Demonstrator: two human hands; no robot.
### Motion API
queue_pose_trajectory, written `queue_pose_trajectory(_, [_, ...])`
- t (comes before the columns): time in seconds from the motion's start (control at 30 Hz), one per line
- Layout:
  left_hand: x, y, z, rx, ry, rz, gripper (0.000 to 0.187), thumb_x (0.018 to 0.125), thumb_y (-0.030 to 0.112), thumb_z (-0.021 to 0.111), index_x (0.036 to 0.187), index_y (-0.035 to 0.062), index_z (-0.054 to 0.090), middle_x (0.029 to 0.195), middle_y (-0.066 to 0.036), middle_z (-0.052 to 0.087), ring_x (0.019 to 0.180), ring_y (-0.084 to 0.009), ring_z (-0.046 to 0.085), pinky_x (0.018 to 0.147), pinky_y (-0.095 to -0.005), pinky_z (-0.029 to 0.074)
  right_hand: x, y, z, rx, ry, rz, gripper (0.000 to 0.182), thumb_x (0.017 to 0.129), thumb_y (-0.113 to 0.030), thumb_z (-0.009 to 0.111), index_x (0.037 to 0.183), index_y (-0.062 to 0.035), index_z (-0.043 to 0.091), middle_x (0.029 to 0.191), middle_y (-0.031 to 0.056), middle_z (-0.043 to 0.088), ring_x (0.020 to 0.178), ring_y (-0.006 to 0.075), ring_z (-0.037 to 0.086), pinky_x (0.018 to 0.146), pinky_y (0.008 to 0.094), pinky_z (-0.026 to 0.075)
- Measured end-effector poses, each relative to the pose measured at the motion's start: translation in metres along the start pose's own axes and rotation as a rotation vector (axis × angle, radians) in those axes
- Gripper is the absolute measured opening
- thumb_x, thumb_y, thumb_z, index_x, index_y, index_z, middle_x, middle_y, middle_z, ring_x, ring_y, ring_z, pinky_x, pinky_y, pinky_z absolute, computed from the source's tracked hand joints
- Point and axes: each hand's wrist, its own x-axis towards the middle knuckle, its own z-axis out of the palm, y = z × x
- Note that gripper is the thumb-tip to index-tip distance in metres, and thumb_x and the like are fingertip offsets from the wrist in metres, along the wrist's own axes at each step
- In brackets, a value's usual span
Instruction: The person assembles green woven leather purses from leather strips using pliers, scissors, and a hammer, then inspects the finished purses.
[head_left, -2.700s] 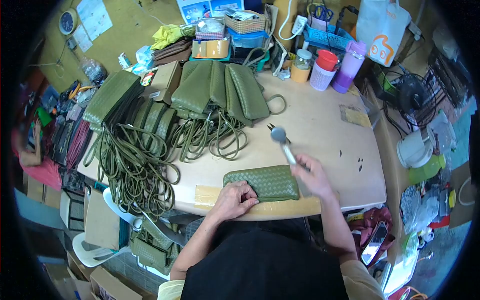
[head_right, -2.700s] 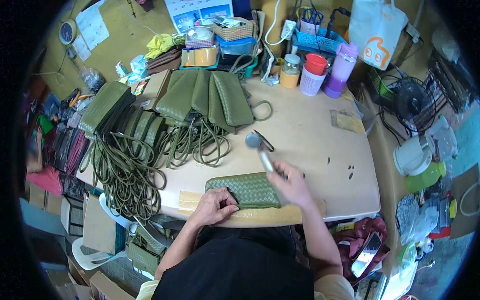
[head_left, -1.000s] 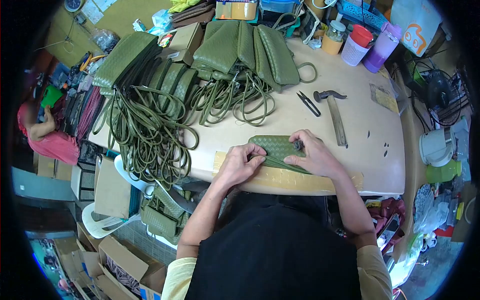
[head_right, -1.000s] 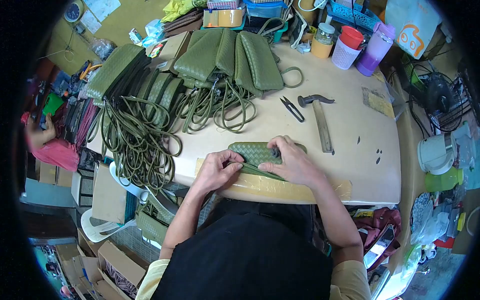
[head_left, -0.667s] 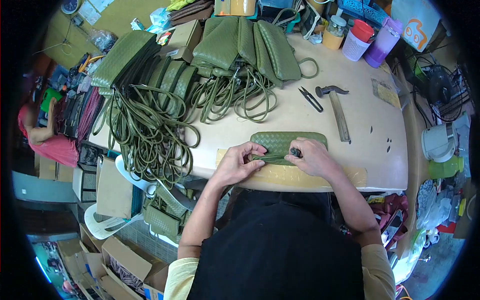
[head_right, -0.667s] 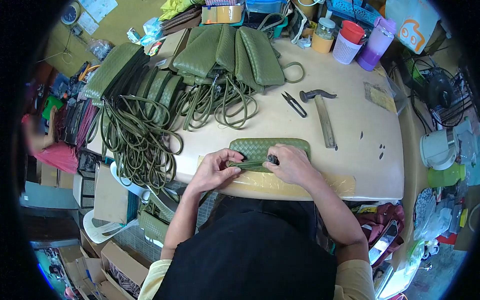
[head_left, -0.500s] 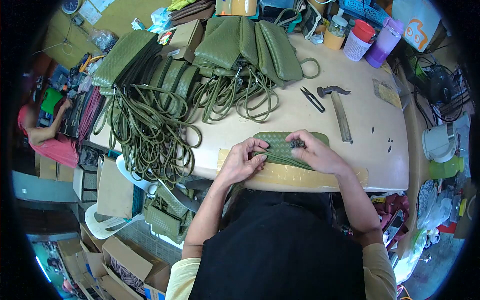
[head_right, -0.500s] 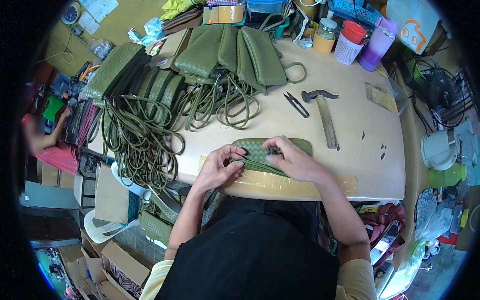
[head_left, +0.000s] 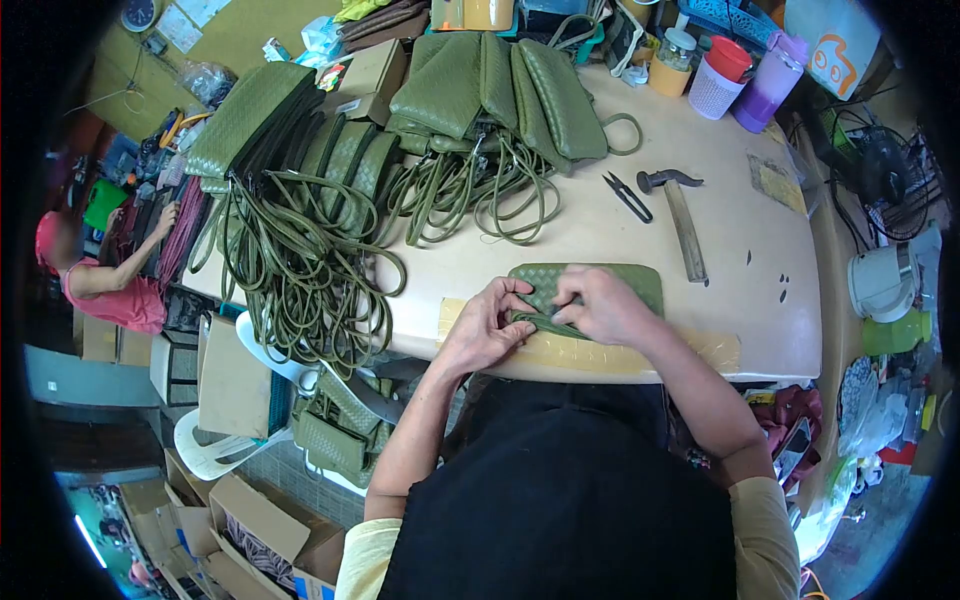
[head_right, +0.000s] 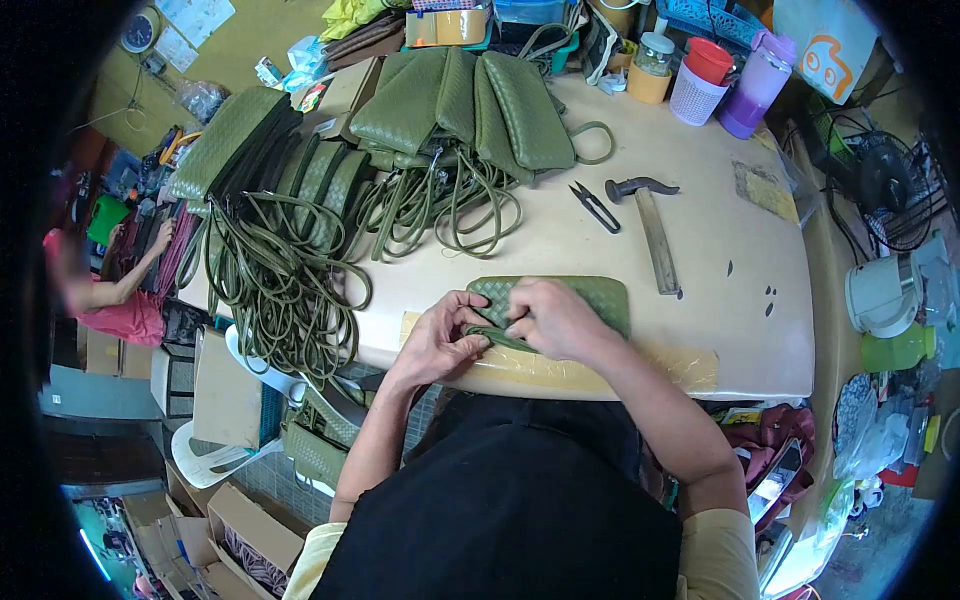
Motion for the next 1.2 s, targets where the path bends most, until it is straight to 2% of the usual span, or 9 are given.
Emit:
queue_pose_trajectory(0.13, [0.001,0.004,0.001,-0.080,0.024,-0.031,0.040,0.084,-0.004,0.064,0.119,-0.0013,0.044,0.087,-0.004,0.060,0.070,-0.0079,0.054,0.061,-0.0214,0.045,0.000,-0.007,-0.004,-0.099,0.114,0.059,0.018,0.072,-0.002,0.072,0.082,0.0006,0.057,0.080,0.0121,0.058,0.078,0.0268,0.060,0.076,0.0349,0.047])
queue_pose_trajectory(0.2, [0.000,0.005,0.003,-0.063,0.036,-0.052,0.040,0.084,-0.004,0.065,0.118,-0.0012,0.044,0.086,-0.004,0.060,0.069,-0.0080,0.054,0.061,-0.0213,0.044,0.015,-0.012,0.026,0.106,0.100,-0.291,0.017,0.074,-0.002,0.071,0.081,-0.0002,0.056,0.080,0.0127,0.058,0.078,0.0265,0.059,0.074,0.0367,0.047])
queue_pose_trajectory(0.37, [0.000,0.004,0.002,-0.031,0.032,-0.025,0.037,0.083,-0.002,0.066,0.113,-0.0010,0.046,0.083,-0.002,0.057,0.071,-0.0069,0.051,0.061,-0.0210,0.043,0.007,-0.014,0.007,-0.085,-0.092,0.012,0.016,0.079,-0.009,0.067,0.080,-0.0002,0.053,0.086,0.0170,0.059,0.082,0.0352,0.058,0.074,0.0416,0.045])
queue_pose_trajectory(0.47, [0.000,-0.002,0.001,-0.059,0.033,-0.020,0.035,0.082,-0.002,0.066,0.112,-0.0012,0.047,0.083,-0.002,0.057,0.073,-0.0066,0.051,0.062,-0.0209,0.043,0.006,-0.032,0.015,-0.194,0.144,-0.082,0.016,0.080,-0.010,0.066,0.081,0.0000,0.053,0.083,0.0177,0.058,0.083,0.0365,0.058,0.073,0.0429,0.045])
queue_pose_trajectory(0.6, [0.000,0.002,0.000,0.185,0.076,0.038,0.034,0.081,-0.003,0.065,0.110,-0.0011,0.048,0.083,-0.003,0.058,0.070,-0.0073,0.054,0.061,-0.0211,0.045,0.017,-0.013,0.030,0.016,0.009,-0.145,0.017,0.080,-0.011,0.065,0.081,0.0002,0.053,0.083,0.0187,0.058,0.084,0.0367,0.058,0.073,0.0434,0.045])
queue_pose_trajectory(0.67, [0.002,0.002,-0.002,0.027,0.007,-0.092,0.030,0.081,-0.005,0.065,0.107,-0.0005,0.053,0.088,-0.004,0.061,0.072,-0.0091,0.057,0.064,-0.0225,0.048,0.003,-0.004,0.004,-0.356,0.053,-0.028,0.016,0.079,-0.010,0.066,0.081,0.0004,0.054,0.083,0.0183,0.058,0.084,0.0359,0.059,0.074,0.0428,0.046])
queue_pose_trajectory(0.83, [0.007,-0.002,0.005,-0.141,0.103,-0.100,0.021,0.081,-0.007,0.060,0.099,0.0012,0.053,0.070,-0.002,0.058,0.060,-0.0098,0.057,0.055,-0.0226,0.047,-0.004,-0.016,0.007,0.179,0.150,-0.089,0.023,0.073,-0.010,0.075,0.079,-0.0002,0.054,0.082,0.0161,0.059,0.080,0.0354,0.058,0.072,0.0423,0.046])
queue_pose_trajectory(1.1, [0.005,-0.011,0.005,-0.171,0.153,-0.096,0.017,0.081,-0.004,0.058,0.097,0.0003,0.057,0.070,-0.003,0.059,0.058,-0.0085,0.056,0.053,-0.0228,0.046,-0.024,-0.003,-0.013,-0.320,0.176,0.008,0.022,0.073,-0.005,0.072,0.079,0.0004,0.051,0.083,0.0158,0.057,0.081,0.0341,0.057,0.071,0.0414,0.044])
queue_pose_trajectory(1.2, [0.002,-0.005,0.008,-0.009,0.095,-0.157,0.015,0.085,0.000,0.061,0.100,-0.0019,0.062,0.071,-0.002,0.059,0.060,-0.0081,0.054,0.055,-0.0217,0.044,-0.013,-0.016,0.001,0.066,0.073,-0.072,0.023,0.074,-0.007,0.072,0.079,0.0001,0.050,0.084,0.0158,0.057,0.082,0.0349,0.057,0.071,0.0417,0.044])
